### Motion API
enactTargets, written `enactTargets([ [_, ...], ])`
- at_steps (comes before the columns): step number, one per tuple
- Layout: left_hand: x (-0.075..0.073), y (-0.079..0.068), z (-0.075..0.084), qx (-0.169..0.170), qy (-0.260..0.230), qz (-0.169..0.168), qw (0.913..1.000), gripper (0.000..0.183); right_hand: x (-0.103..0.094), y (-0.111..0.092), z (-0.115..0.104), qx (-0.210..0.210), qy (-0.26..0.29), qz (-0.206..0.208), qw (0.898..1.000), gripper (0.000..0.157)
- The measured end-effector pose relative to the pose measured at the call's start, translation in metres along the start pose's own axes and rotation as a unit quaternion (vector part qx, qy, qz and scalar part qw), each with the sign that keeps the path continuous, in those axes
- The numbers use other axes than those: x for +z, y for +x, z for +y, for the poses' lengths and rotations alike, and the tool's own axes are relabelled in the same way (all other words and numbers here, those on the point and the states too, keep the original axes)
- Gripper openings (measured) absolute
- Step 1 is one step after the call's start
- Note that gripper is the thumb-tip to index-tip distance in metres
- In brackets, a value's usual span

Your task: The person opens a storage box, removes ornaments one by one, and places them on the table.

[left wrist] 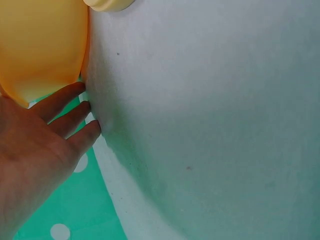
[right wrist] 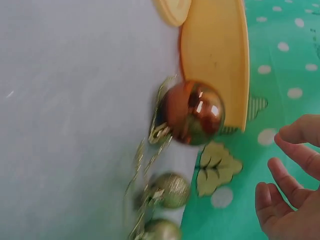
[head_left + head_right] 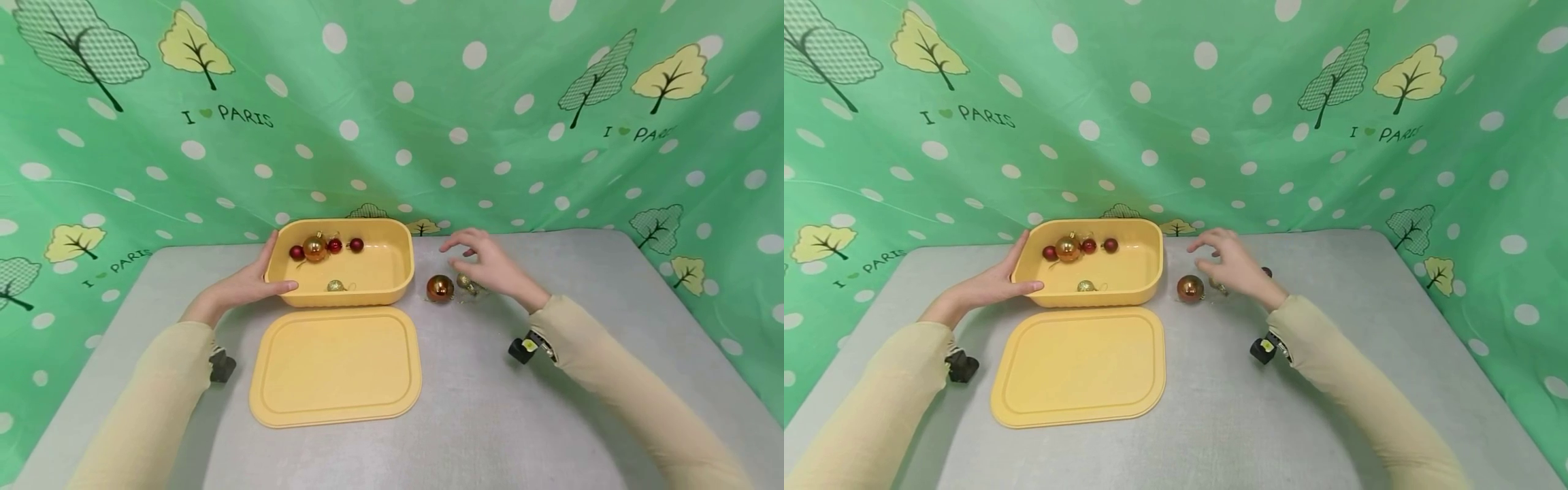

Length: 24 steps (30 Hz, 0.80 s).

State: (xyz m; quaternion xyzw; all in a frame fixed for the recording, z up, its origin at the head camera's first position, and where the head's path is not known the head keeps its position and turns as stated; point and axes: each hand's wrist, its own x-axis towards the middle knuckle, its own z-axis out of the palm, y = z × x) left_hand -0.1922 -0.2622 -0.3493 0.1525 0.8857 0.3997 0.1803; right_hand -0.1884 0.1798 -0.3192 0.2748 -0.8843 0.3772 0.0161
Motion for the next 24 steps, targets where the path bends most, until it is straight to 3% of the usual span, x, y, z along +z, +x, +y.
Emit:
enactTargets([
  [12,0.001,0.000,0.001,0.000,-0.003,0.001,1.0000,0.114,0.028,0.036,-0.029,-0.039,0.023,-0.029,0.999,0.023],
  [24,0.001,-0.001,0.001,0.001,-0.003,0.001,1.0000,0.113,0.060,0.059,-0.053,-0.041,0.070,-0.072,0.994,0.030],
])
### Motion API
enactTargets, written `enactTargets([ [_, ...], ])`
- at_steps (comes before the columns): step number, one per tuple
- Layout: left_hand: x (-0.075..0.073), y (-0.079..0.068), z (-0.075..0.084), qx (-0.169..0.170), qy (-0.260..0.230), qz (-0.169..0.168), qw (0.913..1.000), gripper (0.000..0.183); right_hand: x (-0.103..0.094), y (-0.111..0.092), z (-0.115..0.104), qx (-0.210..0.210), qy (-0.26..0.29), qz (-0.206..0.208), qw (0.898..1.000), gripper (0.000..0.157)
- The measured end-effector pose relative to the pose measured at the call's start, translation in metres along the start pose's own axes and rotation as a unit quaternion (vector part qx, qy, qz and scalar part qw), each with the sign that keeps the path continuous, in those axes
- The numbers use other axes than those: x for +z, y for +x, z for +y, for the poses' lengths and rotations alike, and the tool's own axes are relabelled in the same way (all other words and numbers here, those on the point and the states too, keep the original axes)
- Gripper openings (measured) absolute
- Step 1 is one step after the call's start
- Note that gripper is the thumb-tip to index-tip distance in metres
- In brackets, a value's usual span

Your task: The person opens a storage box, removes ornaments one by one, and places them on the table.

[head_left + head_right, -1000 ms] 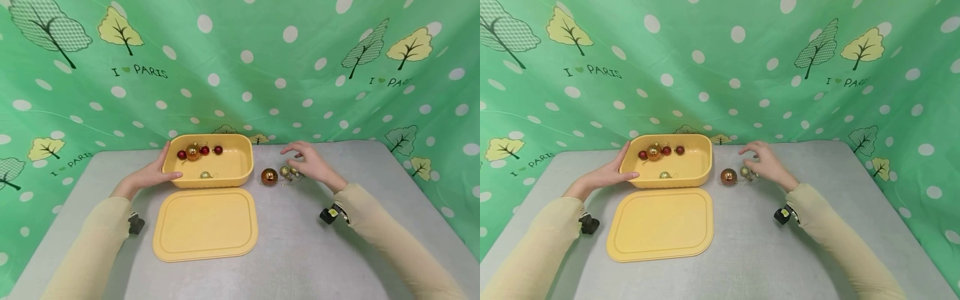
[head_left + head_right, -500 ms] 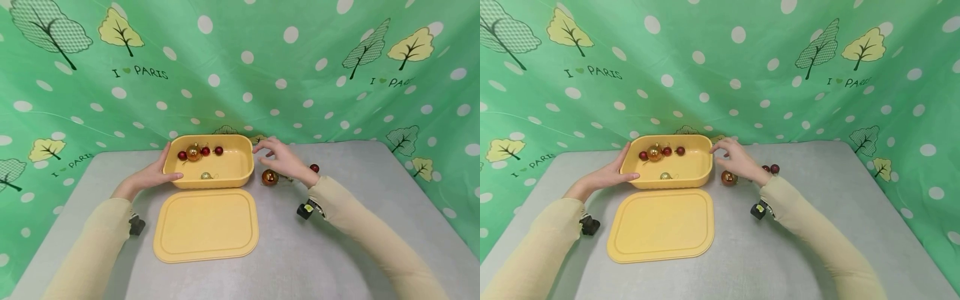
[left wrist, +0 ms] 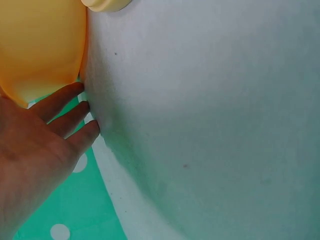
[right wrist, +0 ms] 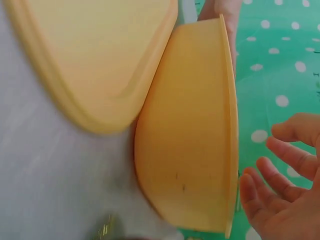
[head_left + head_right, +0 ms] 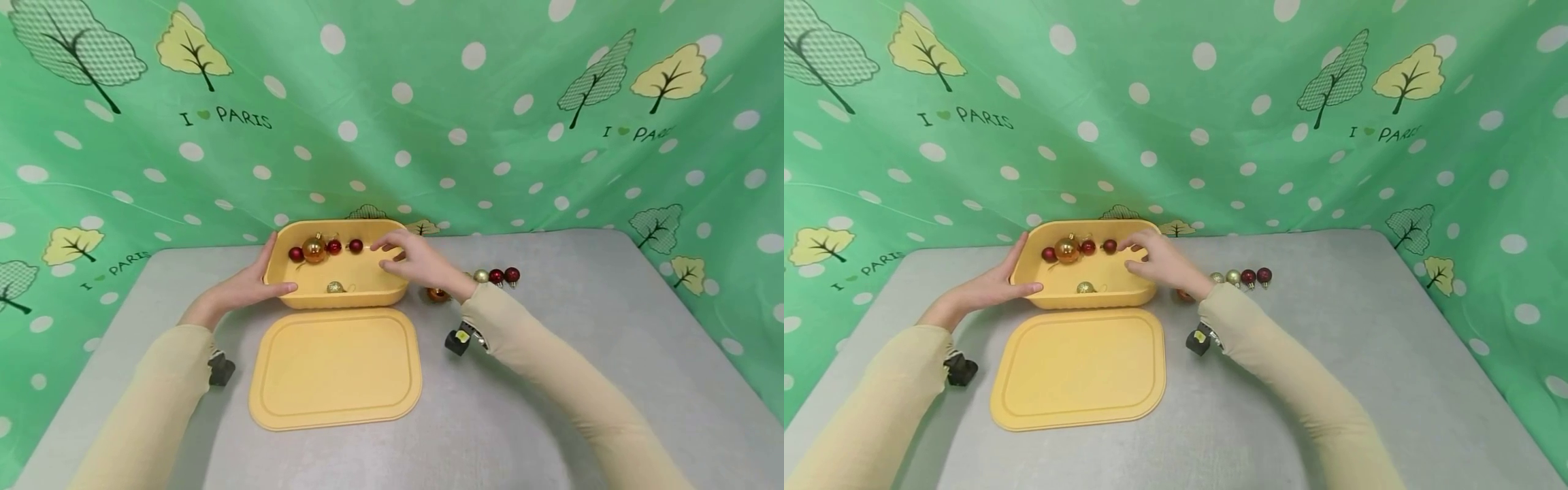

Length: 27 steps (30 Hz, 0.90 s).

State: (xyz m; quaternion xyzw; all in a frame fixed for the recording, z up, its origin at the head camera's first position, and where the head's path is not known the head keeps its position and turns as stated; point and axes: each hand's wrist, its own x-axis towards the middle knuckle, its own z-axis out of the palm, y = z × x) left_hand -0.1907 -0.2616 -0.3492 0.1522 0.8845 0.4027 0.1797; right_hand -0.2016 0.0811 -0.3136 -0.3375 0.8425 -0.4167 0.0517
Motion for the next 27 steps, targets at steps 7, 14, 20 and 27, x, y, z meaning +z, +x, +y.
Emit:
enactTargets([
  [7,-0.001,-0.002,0.001,-0.006,0.004,0.001,1.0000,0.112,0.021,0.024,-0.005,-0.007,0.024,-0.023,0.999,0.036],
  [14,-0.001,0.000,-0.002,0.001,0.003,0.003,1.0000,0.111,0.039,0.042,-0.007,0.015,-0.001,-0.041,0.999,0.040],
  [20,0.000,0.000,0.000,-0.001,-0.002,0.004,1.0000,0.110,0.052,0.051,-0.011,0.026,-0.008,-0.071,0.997,0.041],
  [27,0.000,-0.001,0.000,0.005,-0.010,0.004,0.9999,0.112,0.062,0.053,-0.008,0.072,-0.005,-0.125,0.990,0.033],
])
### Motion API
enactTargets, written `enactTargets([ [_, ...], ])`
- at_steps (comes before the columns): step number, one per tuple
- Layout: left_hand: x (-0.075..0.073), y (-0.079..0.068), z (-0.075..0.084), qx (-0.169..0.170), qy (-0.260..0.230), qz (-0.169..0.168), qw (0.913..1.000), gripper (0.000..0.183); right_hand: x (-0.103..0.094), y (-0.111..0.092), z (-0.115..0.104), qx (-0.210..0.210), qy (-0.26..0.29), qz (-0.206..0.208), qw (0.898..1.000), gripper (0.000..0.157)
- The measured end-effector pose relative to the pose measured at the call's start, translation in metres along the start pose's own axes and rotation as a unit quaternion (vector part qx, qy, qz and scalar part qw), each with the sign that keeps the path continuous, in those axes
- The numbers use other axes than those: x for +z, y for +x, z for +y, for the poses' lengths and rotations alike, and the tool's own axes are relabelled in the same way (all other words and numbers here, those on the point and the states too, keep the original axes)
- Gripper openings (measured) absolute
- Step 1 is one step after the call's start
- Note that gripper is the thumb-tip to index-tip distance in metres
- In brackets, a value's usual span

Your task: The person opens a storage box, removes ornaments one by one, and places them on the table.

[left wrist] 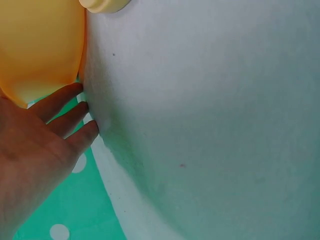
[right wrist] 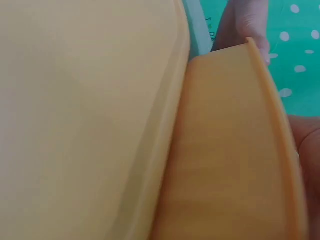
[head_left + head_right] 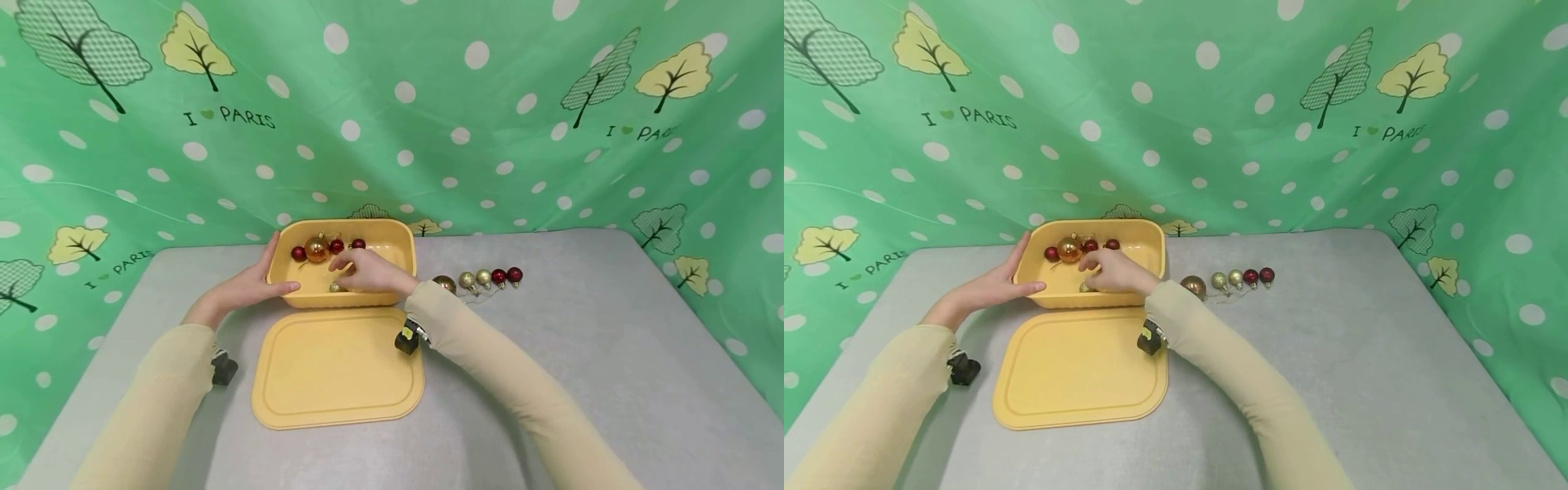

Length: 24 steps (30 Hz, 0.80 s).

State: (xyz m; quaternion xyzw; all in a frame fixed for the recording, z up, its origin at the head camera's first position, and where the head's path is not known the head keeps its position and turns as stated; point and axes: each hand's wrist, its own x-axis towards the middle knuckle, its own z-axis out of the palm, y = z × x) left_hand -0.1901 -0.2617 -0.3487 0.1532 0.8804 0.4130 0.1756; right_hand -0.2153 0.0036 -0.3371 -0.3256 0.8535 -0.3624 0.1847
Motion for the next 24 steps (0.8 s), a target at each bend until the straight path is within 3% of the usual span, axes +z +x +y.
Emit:
enactTargets([
  [5,0.0005,0.0022,-0.0025,0.000,-0.001,0.000,1.0000,0.112,0.0026,0.0001,0.0044,0.024,0.003,-0.029,0.999,0.025],
  [9,0.0003,0.0023,-0.0023,-0.001,0.000,0.000,1.0000,0.111,0.0040,0.0030,0.0069,0.037,0.037,-0.055,0.997,0.024],
  [15,-0.0005,0.0020,-0.0023,0.001,-0.003,0.001,1.0000,0.111,0.0053,0.0069,0.0098,0.024,0.066,-0.080,0.994,0.019],
  [24,0.0001,0.0043,-0.0056,0.004,-0.003,0.001,1.0000,0.110,0.0024,0.0018,0.0095,-0.012,0.100,-0.041,0.994,0.022],
])
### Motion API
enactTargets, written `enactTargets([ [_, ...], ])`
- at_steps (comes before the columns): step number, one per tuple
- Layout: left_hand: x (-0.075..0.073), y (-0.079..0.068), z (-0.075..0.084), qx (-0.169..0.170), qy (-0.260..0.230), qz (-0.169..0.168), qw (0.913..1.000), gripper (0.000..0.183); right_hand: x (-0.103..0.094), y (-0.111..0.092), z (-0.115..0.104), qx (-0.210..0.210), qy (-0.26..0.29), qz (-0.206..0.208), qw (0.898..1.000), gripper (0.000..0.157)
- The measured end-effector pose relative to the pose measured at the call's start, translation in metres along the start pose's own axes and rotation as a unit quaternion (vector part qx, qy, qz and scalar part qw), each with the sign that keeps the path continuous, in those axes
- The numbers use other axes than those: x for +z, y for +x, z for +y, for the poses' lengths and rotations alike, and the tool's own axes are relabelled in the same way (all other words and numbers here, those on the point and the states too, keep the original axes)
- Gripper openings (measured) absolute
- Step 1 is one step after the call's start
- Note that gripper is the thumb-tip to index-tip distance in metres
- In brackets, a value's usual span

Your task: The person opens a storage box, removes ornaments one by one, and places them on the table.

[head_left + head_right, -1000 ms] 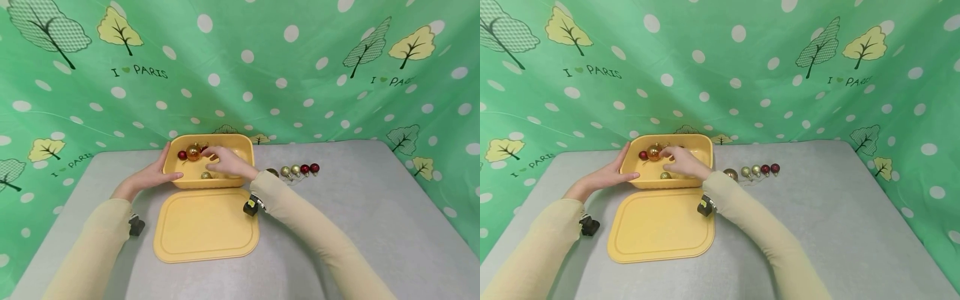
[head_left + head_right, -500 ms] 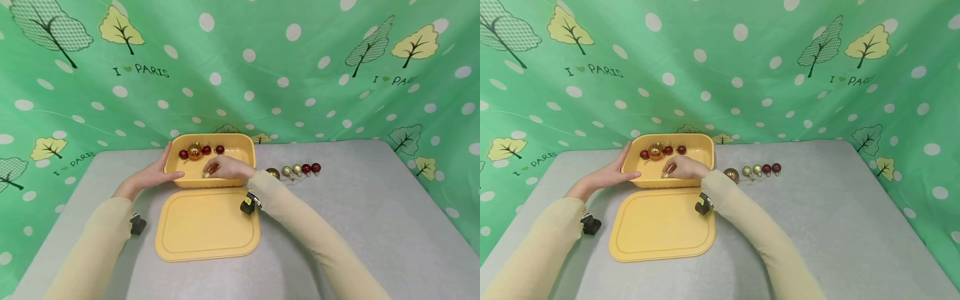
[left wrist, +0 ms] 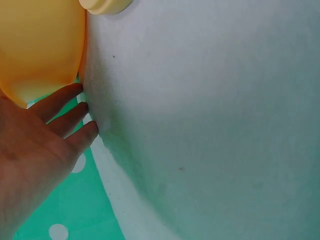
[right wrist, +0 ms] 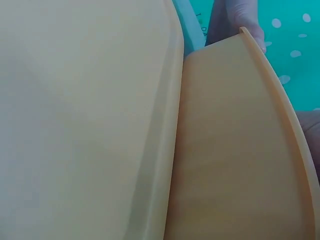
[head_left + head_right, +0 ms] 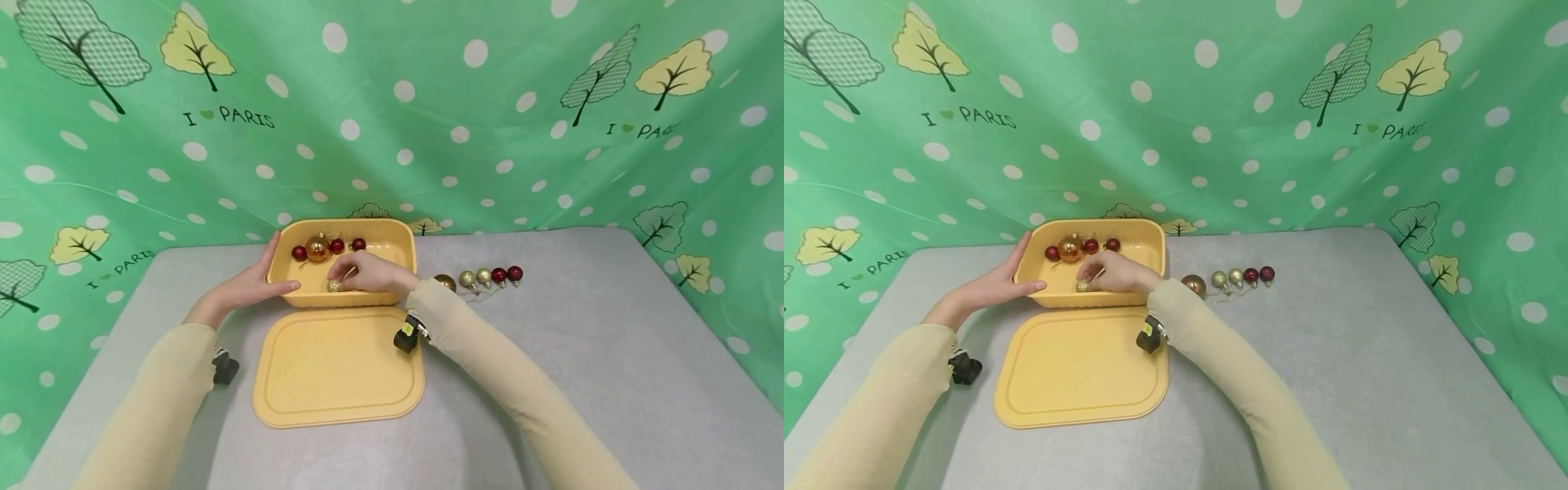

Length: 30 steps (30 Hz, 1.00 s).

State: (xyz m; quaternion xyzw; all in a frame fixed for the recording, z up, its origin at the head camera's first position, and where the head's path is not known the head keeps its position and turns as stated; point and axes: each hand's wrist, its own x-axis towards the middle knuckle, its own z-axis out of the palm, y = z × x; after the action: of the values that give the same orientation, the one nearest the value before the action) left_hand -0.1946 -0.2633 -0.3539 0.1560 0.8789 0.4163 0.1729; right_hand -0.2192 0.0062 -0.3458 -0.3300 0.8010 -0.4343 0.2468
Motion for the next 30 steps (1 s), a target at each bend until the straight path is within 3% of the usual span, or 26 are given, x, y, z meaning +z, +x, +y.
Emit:
enactTargets([
  [10,0.002,-0.001,0.004,-0.003,-0.003,0.001,1.0000,0.111,-0.009,-0.015,-0.006,-0.058,0.006,0.058,0.997,0.025],
  [19,0.002,-0.002,0.005,-0.011,0.005,0.001,0.9999,0.110,-0.013,-0.032,-0.001,-0.087,0.155,0.075,0.981,0.032],
  [30,0.002,-0.003,0.003,-0.006,-0.007,0.003,1.0000,0.111,-0.019,-0.049,0.003,-0.089,0.225,0.147,0.959,0.031],
])
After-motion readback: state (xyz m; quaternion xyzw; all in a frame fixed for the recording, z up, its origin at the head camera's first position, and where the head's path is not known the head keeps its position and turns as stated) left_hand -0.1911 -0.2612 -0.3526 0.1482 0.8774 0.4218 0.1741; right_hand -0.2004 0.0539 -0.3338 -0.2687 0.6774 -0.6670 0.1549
